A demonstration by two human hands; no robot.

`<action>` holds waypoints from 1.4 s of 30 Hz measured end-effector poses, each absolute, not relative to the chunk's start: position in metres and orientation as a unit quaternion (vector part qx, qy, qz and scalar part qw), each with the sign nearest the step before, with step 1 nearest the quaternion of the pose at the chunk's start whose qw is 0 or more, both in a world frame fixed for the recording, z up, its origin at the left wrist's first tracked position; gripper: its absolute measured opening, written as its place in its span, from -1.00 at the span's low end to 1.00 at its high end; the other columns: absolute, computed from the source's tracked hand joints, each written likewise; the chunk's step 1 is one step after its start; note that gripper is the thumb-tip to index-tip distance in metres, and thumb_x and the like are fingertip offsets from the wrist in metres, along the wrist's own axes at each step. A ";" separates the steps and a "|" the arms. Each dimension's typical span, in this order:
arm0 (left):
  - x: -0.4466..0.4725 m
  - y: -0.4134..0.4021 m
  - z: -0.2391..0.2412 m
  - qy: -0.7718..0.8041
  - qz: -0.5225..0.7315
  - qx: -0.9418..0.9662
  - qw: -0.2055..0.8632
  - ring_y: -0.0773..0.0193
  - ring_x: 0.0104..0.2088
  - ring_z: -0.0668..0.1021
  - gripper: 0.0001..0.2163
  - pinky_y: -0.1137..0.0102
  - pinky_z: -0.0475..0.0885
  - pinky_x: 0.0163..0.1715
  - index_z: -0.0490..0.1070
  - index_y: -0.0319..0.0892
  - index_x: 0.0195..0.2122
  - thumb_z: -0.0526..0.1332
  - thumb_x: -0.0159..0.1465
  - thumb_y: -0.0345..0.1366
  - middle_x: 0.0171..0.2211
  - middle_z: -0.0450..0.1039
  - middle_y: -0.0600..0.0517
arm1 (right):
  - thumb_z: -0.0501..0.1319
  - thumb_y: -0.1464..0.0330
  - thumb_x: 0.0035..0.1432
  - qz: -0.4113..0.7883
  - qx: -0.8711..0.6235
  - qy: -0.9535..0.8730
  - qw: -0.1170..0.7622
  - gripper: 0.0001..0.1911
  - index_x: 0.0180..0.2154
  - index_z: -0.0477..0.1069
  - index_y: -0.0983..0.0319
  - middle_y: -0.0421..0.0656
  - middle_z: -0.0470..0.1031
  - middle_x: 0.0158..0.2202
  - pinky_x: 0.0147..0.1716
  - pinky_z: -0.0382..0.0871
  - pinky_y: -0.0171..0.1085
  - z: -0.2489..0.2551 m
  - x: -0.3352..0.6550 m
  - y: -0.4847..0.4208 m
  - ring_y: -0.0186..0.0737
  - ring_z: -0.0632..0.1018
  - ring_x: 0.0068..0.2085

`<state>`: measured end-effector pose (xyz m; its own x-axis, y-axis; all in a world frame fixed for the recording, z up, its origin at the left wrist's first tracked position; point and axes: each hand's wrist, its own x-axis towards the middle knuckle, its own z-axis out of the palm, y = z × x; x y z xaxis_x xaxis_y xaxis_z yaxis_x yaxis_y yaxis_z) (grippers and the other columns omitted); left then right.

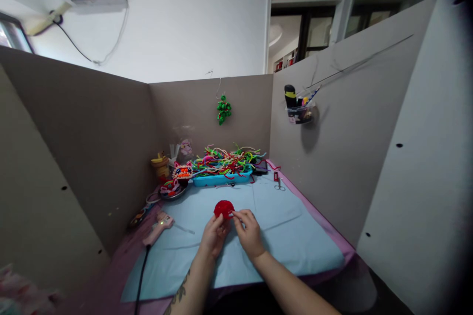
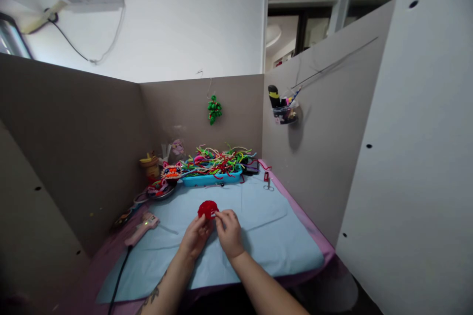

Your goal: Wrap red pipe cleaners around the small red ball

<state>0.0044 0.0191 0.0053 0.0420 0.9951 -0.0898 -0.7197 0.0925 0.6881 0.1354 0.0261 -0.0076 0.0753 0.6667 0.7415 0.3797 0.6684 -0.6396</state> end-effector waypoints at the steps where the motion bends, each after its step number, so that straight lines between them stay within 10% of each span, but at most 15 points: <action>1: 0.005 0.019 0.006 0.288 0.629 0.242 0.680 0.28 -0.29 0.58 -0.74 0.46 0.44 -0.29 0.52 -0.23 -0.18 0.38 0.08 -0.35 -0.24 0.58 -0.08 | 0.10 0.44 0.20 0.113 -0.391 -0.673 0.618 -0.75 -0.18 0.53 0.16 -0.10 0.47 -0.29 -0.20 0.41 -0.19 -0.008 0.135 0.026 -0.17 0.49 -0.23; 34: 0.018 0.009 0.015 0.316 0.599 0.307 0.669 0.20 -0.18 0.56 -0.69 0.42 0.39 -0.26 0.53 -0.21 -0.23 0.44 -0.04 -0.35 -0.15 0.57 -0.13 | 0.32 0.19 -0.04 0.503 -0.361 -0.421 0.664 -0.77 -0.39 0.55 0.22 -0.01 0.28 0.20 0.13 0.19 -0.12 -0.015 0.119 0.036 -0.01 0.34 0.16; 42: 0.020 0.009 0.016 0.321 0.600 0.303 0.667 0.21 -0.21 0.57 -0.68 0.39 0.40 -0.18 0.55 -0.21 -0.27 0.46 -0.09 -0.36 -0.20 0.58 -0.09 | 0.36 0.23 -0.12 0.584 -0.277 -0.314 0.696 -0.79 -0.37 0.52 0.17 -0.11 0.58 -0.23 -0.05 0.36 -0.12 -0.012 0.109 0.034 -0.10 0.53 -0.13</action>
